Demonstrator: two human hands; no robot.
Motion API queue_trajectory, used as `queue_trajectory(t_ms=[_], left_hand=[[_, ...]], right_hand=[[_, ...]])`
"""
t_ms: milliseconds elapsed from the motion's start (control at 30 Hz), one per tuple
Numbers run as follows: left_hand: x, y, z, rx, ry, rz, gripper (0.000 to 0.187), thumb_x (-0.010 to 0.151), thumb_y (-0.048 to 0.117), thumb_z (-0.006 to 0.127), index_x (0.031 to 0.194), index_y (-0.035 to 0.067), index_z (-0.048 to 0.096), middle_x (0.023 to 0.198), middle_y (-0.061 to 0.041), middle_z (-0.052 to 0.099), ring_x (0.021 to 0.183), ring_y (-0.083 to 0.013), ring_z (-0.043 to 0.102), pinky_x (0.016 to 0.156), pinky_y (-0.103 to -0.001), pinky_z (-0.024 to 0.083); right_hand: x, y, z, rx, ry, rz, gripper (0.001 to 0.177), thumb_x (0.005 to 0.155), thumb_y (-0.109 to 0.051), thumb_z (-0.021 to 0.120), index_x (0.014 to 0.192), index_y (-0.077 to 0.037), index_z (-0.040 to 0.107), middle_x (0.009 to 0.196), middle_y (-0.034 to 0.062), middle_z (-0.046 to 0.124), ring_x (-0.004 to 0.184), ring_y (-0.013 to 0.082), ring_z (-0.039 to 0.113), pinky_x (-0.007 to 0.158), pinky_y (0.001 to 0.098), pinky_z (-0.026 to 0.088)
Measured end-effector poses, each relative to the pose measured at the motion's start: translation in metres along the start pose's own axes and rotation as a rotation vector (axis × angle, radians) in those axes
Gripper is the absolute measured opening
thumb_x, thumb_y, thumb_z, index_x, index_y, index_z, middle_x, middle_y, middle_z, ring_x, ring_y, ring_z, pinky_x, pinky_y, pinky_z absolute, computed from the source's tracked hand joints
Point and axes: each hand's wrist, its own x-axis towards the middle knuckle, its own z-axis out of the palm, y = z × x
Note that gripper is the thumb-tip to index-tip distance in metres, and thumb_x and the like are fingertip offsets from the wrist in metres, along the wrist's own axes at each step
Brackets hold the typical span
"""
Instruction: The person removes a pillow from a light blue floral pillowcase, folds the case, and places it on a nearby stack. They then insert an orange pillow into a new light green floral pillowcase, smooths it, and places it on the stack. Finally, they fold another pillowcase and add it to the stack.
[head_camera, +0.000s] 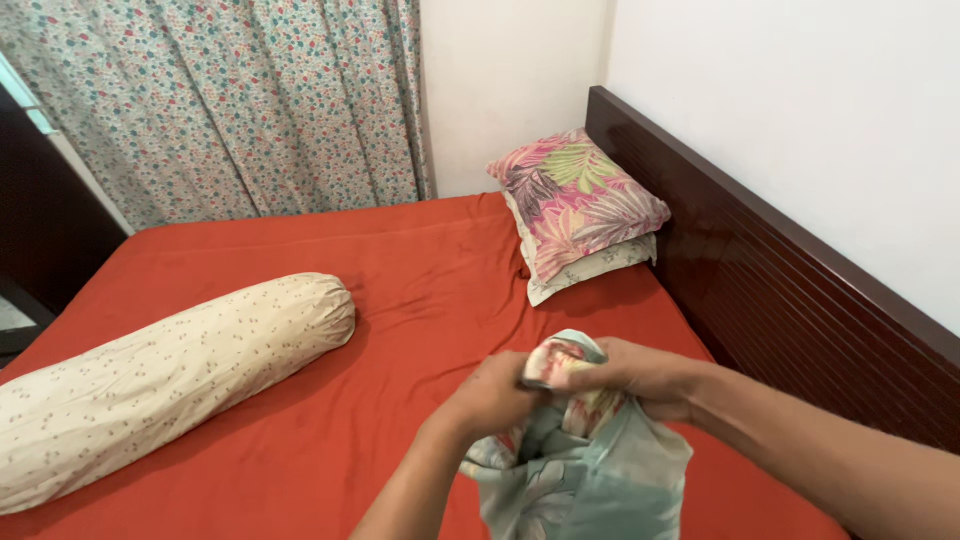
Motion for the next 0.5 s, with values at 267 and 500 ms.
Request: queue_trajectory(t_ms=[267, 500], left_hand=[[0.006, 0.014, -0.002, -0.758, 0.153, -0.277, 0.033, 0.089, 0.025, 0.061, 0.089, -0.005, 0.075, 0.075, -0.007, 0.070, 0.067, -0.0162, 0.061, 0.063, -0.034, 0.049], [-0.019, 0.005, -0.003, -0.108, 0.122, -0.245, 0.039, 0.071, 0.037, 0.083, 0.092, 0.005, 0.079, 0.072, -0.003, 0.069, 0.062, -0.0128, 0.063, 0.059, -0.031, 0.047]], right_hand=[[-0.009, 0.005, -0.017, -0.854, 0.724, 0.326, 0.042, 0.084, -0.025, 0.066, 0.113, 0.004, 0.076, 0.105, 0.0196, 0.079, 0.091, 0.0264, 0.075, 0.082, 0.0393, 0.055], [0.012, 0.036, -0.054, 0.571, 0.553, 0.345, 0.036, 0.099, -0.011, 0.041, 0.126, 0.006, 0.059, 0.131, 0.0228, 0.065, 0.099, 0.0349, 0.074, 0.097, 0.0551, 0.057]])
